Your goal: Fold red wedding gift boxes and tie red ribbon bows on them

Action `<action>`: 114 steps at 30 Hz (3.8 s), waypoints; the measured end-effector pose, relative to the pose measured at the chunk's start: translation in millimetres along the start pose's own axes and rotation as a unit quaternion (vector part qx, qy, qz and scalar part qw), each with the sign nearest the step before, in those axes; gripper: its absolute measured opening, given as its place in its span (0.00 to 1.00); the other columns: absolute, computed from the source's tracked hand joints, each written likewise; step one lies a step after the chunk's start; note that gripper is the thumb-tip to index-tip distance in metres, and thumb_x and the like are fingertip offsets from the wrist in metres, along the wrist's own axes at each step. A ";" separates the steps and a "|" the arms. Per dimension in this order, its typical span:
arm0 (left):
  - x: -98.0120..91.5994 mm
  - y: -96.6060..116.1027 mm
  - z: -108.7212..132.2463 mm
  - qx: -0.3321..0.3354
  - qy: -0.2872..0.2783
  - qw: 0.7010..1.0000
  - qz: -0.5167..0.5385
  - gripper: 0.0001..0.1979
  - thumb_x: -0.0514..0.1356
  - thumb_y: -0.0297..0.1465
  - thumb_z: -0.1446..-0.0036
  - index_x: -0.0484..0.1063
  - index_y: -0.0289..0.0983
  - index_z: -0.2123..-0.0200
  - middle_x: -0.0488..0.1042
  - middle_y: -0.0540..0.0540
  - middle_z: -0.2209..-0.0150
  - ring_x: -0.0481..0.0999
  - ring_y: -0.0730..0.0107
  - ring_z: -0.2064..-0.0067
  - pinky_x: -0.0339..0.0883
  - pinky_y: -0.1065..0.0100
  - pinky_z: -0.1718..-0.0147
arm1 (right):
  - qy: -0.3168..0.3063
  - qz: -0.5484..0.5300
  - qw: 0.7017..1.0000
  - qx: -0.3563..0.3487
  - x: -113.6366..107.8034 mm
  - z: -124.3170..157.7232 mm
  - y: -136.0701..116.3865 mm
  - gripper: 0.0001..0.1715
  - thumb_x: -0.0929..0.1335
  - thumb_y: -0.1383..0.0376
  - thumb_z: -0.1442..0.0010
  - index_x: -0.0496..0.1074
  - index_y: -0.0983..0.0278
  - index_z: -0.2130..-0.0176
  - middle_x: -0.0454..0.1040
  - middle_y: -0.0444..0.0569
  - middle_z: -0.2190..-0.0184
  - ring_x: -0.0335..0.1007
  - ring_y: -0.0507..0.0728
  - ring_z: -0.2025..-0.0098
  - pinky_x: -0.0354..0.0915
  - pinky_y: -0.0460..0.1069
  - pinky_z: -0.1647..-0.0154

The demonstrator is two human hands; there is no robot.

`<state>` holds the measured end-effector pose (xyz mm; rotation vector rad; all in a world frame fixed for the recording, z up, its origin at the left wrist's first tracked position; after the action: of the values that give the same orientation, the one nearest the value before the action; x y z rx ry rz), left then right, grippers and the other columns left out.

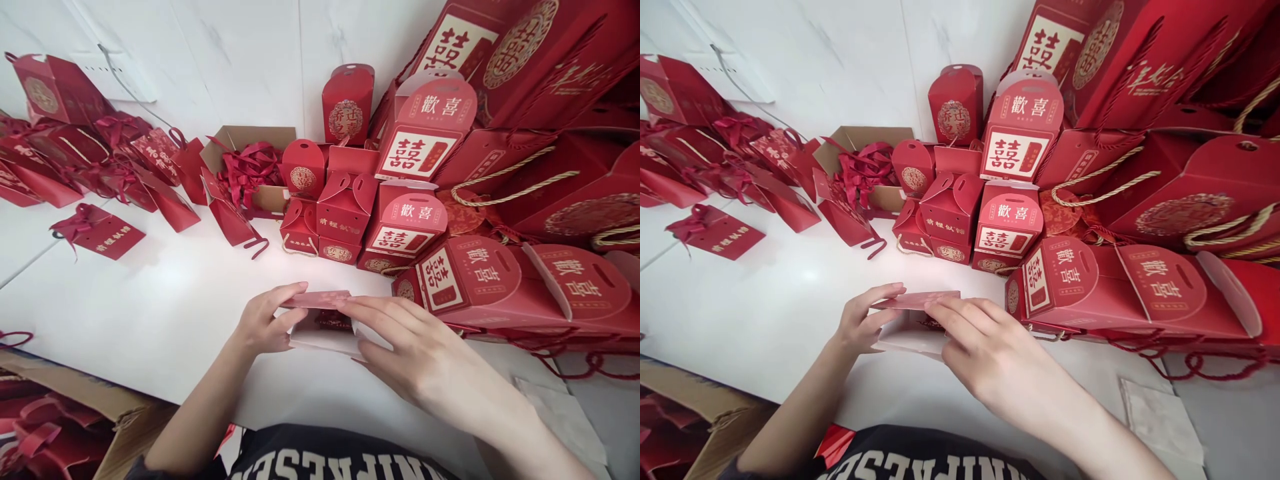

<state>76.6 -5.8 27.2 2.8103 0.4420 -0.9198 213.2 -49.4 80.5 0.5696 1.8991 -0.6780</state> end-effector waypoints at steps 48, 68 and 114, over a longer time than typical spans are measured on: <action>20.8 -54.7 18.9 -0.338 -0.050 0.928 0.145 0.02 0.60 0.29 0.39 0.72 0.37 0.64 0.76 0.47 0.67 0.76 0.69 0.65 0.71 0.68 0.65 | 0.146 -0.182 0.958 0.164 35.2 -4.3 65.6 0.08 0.66 0.65 0.34 0.76 0.62 0.61 0.74 0.49 0.61 0.73 0.55 0.58 0.69 0.50 0.56; 16.6 -77.4 51.8 -0.495 0.087 0.835 0.226 0.10 0.60 0.37 0.39 0.72 0.36 0.61 0.75 0.49 0.68 0.74 0.71 0.67 0.69 0.71 0.66 | 0.124 -0.075 0.984 0.106 56.9 -20.6 22.6 0.16 0.64 0.64 0.33 0.70 0.64 0.47 0.71 0.56 0.45 0.71 0.59 0.46 0.70 0.55 0.46; -29.7 -234.4 82.1 -0.556 -0.167 0.762 -0.287 0.21 0.49 0.29 0.38 0.66 0.32 0.44 0.71 0.28 0.49 0.73 0.40 0.50 0.66 0.48 0.55 | 0.026 -0.040 0.990 0.130 40.8 -45.9 39.3 0.14 0.65 0.78 0.40 0.76 0.63 0.65 0.80 0.47 0.66 0.76 0.55 0.65 0.64 0.49 0.63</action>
<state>-67.3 189.9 -32.9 1.3882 1.2955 -0.7934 192.9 14.0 50.9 0.6834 1.9034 -0.9802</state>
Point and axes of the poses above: each hand's wrist, its own z-axis away from the middle knuckle, its own x-axis out of the palm, y = z × x, the point moved 10 cm from there along -z, towards the middle knuckle
